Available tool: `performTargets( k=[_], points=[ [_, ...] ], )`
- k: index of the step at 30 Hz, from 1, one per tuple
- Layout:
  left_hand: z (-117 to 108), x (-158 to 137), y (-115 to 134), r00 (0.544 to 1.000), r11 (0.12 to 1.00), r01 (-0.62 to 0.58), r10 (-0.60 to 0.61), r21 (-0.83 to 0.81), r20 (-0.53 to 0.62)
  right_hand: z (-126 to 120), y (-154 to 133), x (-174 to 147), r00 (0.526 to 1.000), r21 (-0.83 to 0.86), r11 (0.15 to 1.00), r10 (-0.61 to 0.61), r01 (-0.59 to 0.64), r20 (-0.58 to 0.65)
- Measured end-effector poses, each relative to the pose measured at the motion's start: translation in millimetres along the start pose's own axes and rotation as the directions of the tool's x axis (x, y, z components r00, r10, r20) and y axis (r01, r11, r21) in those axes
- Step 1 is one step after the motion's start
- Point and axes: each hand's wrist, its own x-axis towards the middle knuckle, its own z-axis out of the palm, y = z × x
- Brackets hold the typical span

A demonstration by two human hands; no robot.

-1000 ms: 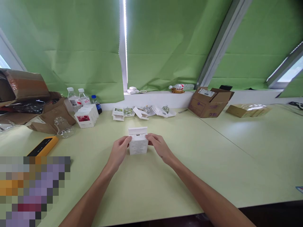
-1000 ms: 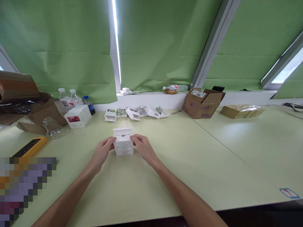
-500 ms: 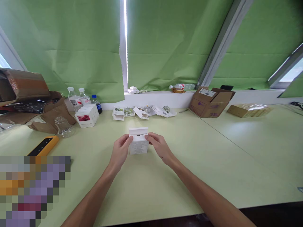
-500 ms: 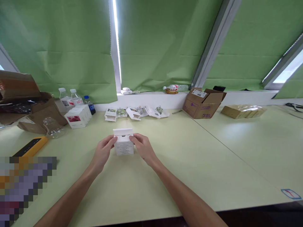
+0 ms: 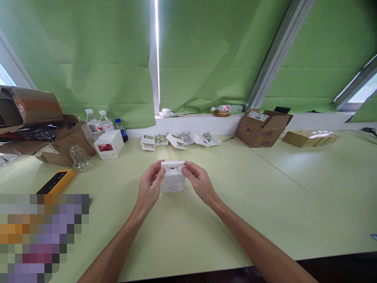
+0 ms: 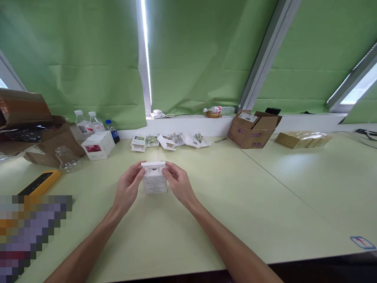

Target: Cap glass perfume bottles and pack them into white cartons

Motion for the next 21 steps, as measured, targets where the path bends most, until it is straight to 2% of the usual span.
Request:
performTargets(
  k=[7,21],
  points=[
    [-2.1,-2.2,7.7,1.000,1.000,-0.013,0.012,0.023,0.015,-0.6,-5.4,-2.2,0.999,-0.041,0.999,-0.027,0.025,-0.042],
    [-3.5,1.8,3.2,1.000,1.000,0.012,-0.012,0.026,0.008,-0.9,-1.5,-1.0,1.000,-0.011,1.000,0.003,-0.003,0.001]
  ],
)
